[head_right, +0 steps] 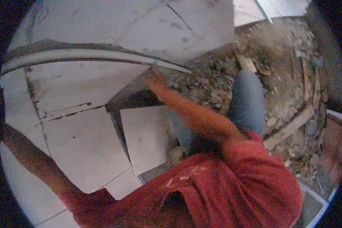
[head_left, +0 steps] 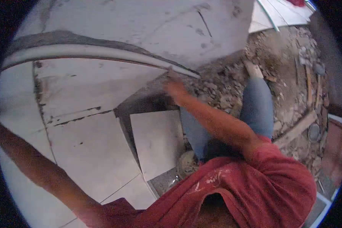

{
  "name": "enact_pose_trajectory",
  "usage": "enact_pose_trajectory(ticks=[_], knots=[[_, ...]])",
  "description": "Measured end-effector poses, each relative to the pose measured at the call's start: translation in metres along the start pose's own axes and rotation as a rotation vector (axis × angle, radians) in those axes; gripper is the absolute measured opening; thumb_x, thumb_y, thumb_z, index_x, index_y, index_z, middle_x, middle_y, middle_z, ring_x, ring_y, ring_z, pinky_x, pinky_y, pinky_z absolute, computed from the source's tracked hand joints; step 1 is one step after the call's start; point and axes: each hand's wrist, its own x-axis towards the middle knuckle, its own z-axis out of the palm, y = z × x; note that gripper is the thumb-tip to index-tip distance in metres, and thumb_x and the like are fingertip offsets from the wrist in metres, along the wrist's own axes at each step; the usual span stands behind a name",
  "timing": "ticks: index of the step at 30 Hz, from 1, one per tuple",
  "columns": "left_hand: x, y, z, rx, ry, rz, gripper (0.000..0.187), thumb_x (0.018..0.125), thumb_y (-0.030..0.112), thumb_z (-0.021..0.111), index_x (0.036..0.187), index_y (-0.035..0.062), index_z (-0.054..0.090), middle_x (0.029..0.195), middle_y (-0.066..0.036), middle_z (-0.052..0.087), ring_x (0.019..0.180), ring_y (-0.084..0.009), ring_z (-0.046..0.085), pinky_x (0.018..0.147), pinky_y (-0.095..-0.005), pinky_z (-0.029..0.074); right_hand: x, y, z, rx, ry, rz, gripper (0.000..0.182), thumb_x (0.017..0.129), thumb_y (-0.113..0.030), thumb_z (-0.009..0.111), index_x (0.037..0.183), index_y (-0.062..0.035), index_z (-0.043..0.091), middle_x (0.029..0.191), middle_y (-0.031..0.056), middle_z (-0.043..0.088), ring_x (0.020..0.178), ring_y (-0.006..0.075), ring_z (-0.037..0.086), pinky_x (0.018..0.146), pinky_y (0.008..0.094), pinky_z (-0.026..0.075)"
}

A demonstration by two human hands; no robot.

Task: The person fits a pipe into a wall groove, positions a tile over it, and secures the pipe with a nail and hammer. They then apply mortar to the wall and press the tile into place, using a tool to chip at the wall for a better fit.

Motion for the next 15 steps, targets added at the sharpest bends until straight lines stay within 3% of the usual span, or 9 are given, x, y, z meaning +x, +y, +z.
enact_pose_trajectory(ticks=[2,3,5,6,8,9,11,15], knots=[[0.004,0.009,-0.003,-0.133,0.039,0.104,0.056,0.096,0.044,0.037,0.071,-0.0063,0.045,0.07,-0.019,0.042,0.065,-0.034,0.043,0.065,-0.047,0.038,-0.031,-0.073,0.001,0.166,0.048,0.261,0.066,0.082,-0.013,0.058,0.14,-0.0064,0.027,0.122,0.0189,0.051,0.109,0.0305,0.05,0.092,0.0379,0.04],[0.016,0.016,0.007,-0.12,0.057,0.119,0.056,0.096,0.044,0.037,0.071,-0.0063,0.045,0.07,-0.019,0.042,0.065,-0.034,0.043,0.065,-0.047,0.038,-0.028,-0.073,0.001,0.176,0.031,0.242,0.066,0.082,-0.013,0.058,0.14,-0.0064,0.027,0.122,0.0189,0.051,0.109,0.0305,0.05,0.092,0.0379,0.04],[0.036,0.026,0.024,0.878,-0.397,-0.563,0.057,0.095,0.045,0.038,0.073,-0.0068,0.047,0.072,-0.023,0.043,0.067,-0.0376,0.044,0.065,-0.0487,0.036,-0.02,-0.067,0.0,-0.084,-0.018,0.256,0.067,0.087,-0.003,0.051,0.145,-0.0109,0.017,0.133,0.0149,0.04,0.104,0.0224,0.051,0.089,0.0334,0.045],[0.03,0.016,0.018,0.887,-0.383,-0.552,0.057,0.095,0.045,0.038,0.073,-0.0068,0.047,0.072,-0.023,0.043,0.067,-0.0376,0.044,0.065,-0.0487,0.036,-0.022,-0.071,-0.001,-0.074,-0.034,0.251,0.067,0.087,-0.003,0.051,0.145,-0.0109,0.017,0.133,0.0149,0.04,0.104,0.0224,0.051,0.089,0.0334,0.045],[0.001,-0.01,-0.003,-0.018,-0.043,0.072,0.054,0.095,0.042,0.039,0.073,-0.0064,0.047,0.071,-0.024,0.042,0.067,-0.0385,0.043,0.064,-0.0492,0.035,-0.028,-0.089,-0.003,0.111,-0.023,0.314,0.069,0.086,-0.004,0.05,0.145,-0.008,0.014,0.14,0.0154,0.032,0.113,0.0256,0.047,0.094,0.0365,0.043],[0.001,-0.006,-0.004,-0.01,-0.046,0.088,0.054,0.095,0.042,0.039,0.073,-0.0064,0.047,0.071,-0.024,0.042,0.067,-0.0385,0.043,0.064,-0.0492,0.035,-0.032,-0.093,-0.002,0.12,-0.038,0.318,0.069,0.086,-0.004,0.05,0.145,-0.008,0.014,0.14,0.0154,0.032,0.113,0.0256,0.047,0.094,0.0365,0.043],[0.004,0.008,-0.004,-0.103,0.025,0.104,0.053,0.095,0.041,0.041,0.069,-0.0057,0.044,0.069,-0.02,0.04,0.066,-0.0357,0.042,0.063,-0.0477,0.035,-0.034,-0.099,-0.004,0.65,0.032,0.31,0.07,0.084,-0.004,0.049,0.144,-0.0074,0.014,0.145,0.0144,0.023,0.119,0.0258,0.042,0.095,0.0378,0.043],[0.0,0.002,-0.007,-0.086,-0.016,0.042,0.053,0.096,0.04,0.04,0.068,-0.0049,0.042,0.068,-0.017,0.037,0.066,-0.0329,0.041,0.063,-0.0469,0.035,-0.024,-0.091,-0.004,0.515,-0.034,0.318,0.07,0.082,-0.004,0.051,0.144,-0.0067,0.017,0.147,0.0129,0.018,0.126,0.0262,0.036,0.096,0.0398,0.042]])
